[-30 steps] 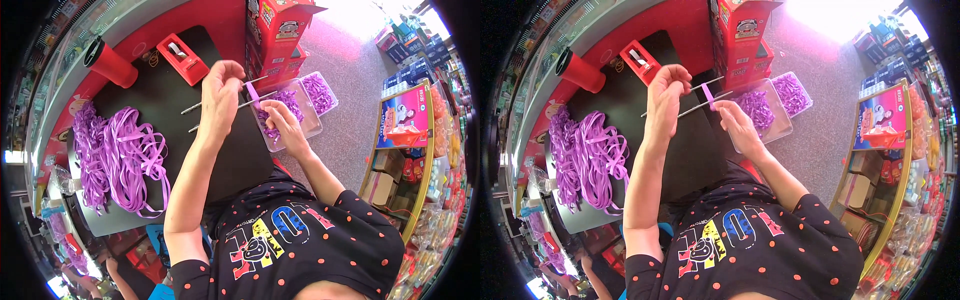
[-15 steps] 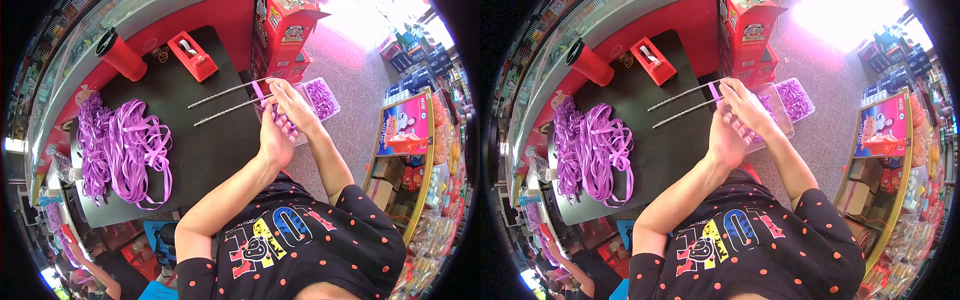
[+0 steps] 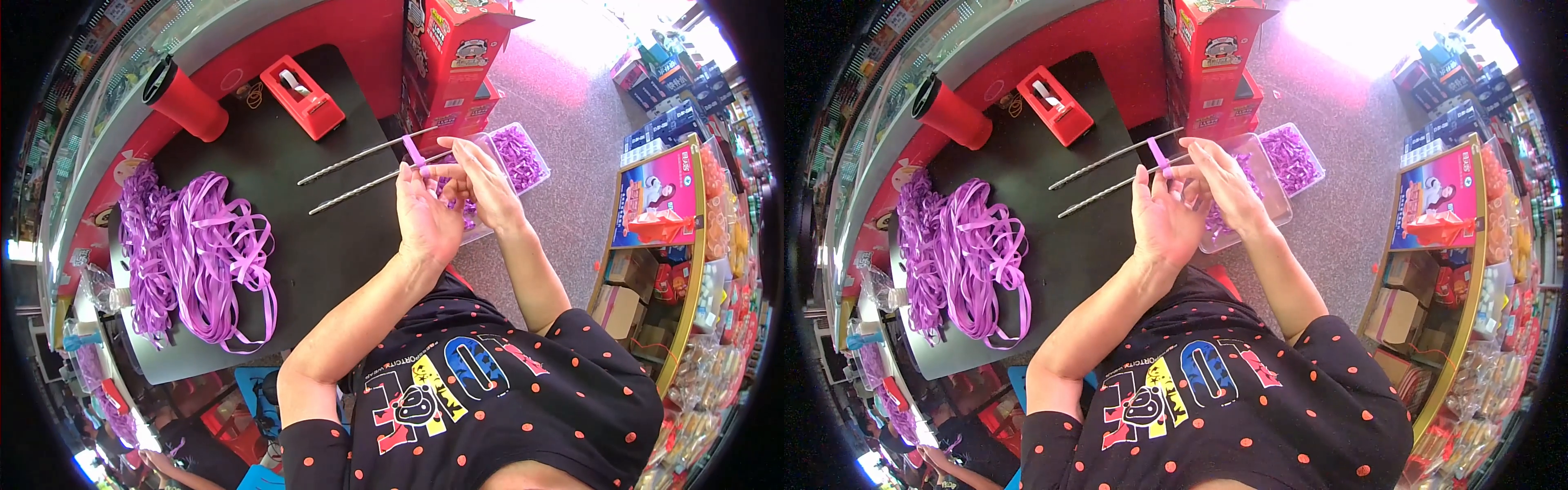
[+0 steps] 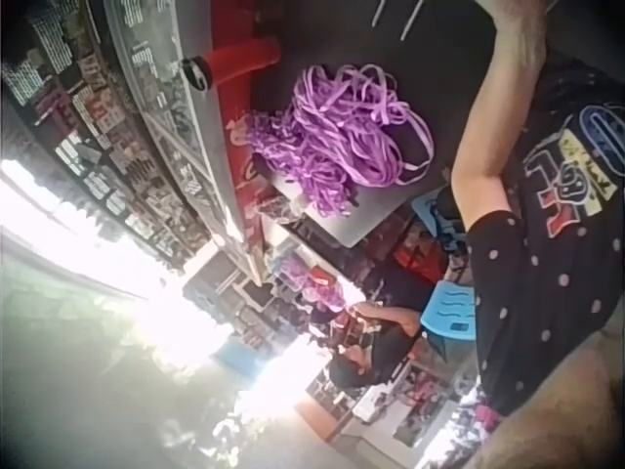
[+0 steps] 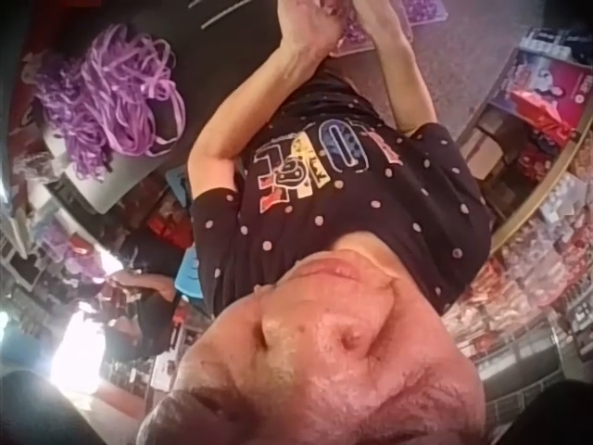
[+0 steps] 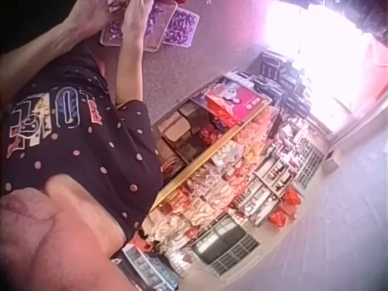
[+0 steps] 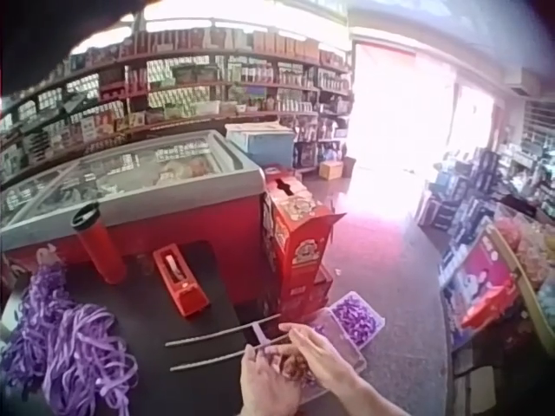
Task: Wrapping purple ribbons around metal rods to create loops and placing them into a plastic container.
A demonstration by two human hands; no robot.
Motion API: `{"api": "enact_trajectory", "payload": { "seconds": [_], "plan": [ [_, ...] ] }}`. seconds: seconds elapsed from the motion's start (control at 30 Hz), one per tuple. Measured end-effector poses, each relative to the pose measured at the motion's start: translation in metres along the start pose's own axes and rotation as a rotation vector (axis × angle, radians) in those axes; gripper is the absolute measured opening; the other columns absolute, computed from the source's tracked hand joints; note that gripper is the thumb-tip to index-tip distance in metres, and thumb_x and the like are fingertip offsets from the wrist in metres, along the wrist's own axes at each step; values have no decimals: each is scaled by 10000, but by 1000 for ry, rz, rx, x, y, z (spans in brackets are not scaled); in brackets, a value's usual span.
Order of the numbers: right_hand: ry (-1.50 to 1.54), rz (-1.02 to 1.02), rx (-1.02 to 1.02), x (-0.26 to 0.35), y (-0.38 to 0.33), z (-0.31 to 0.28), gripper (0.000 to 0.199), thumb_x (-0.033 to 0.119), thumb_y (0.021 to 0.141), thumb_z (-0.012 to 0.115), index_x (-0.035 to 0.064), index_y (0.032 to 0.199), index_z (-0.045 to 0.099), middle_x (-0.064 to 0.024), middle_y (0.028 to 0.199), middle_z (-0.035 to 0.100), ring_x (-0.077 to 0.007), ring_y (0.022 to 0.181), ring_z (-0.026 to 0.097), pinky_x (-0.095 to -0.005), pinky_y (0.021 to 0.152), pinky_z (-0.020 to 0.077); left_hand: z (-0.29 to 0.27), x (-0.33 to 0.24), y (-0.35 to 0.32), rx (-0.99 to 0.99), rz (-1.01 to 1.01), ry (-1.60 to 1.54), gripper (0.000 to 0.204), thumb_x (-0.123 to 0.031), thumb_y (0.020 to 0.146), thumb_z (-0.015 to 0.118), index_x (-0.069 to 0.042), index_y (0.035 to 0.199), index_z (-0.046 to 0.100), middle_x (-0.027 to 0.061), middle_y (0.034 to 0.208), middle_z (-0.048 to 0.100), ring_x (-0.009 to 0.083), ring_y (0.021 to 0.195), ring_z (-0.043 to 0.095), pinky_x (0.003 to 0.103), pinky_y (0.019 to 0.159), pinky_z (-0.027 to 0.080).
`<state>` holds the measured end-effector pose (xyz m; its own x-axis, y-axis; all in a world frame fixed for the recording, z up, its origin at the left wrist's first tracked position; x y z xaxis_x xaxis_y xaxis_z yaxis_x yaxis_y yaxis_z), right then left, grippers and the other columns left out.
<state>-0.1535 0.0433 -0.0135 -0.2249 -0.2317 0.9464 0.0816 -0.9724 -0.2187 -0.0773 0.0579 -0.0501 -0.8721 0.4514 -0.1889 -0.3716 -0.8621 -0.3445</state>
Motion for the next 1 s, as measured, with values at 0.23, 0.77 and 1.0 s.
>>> {"api": "enact_trajectory", "payload": {
  "seconds": [0.23, 0.77, 1.0],
  "plan": [
    [273, 16, -51, -8, -17, -6, 394, 272, 986, 472, 35, 1299, 447, -142, 1047, 661, -165, 715, 661, -238, 614, 513, 1, -3, -13, 56, -126, 42, 614, -593, 912, 397, -205, 1378, 299, 22, 1335, 338, 188, 1172, 368, 400, 983, 301],
    [-504, -309, 148, 69, 162, 110, 275, 205, 891, 623, -16, 1049, 667, -42, 871, 689, -28, 682, 533, -170, 584, 414, 1, 2, -20, 95, -153, 99, 877, -681, 869, 379, -232, 1497, -36, 95, 1531, 99, 295, 1385, 111, 440, 1080, 154],
    [-421, 100, 239, 47, 188, 128, 257, 264, 820, 713, 13, 865, 686, -12, 723, 651, 14, 460, 312, -169, 413, 194, -2, 2, -18, 76, -155, 96, 890, -690, 857, 397, -246, 1498, -31, 93, 1537, 77, 301, 1386, 99, 447, 1081, 159]
  ]
}}
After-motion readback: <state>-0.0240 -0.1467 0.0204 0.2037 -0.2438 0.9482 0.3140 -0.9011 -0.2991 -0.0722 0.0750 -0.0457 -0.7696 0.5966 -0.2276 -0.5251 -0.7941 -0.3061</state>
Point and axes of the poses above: each hand's wrist, its own y-axis towards the middle knuckle, its own z-axis out of the palm, x = y × z, the point moved 8 cm from there along y, towards the middle knuckle
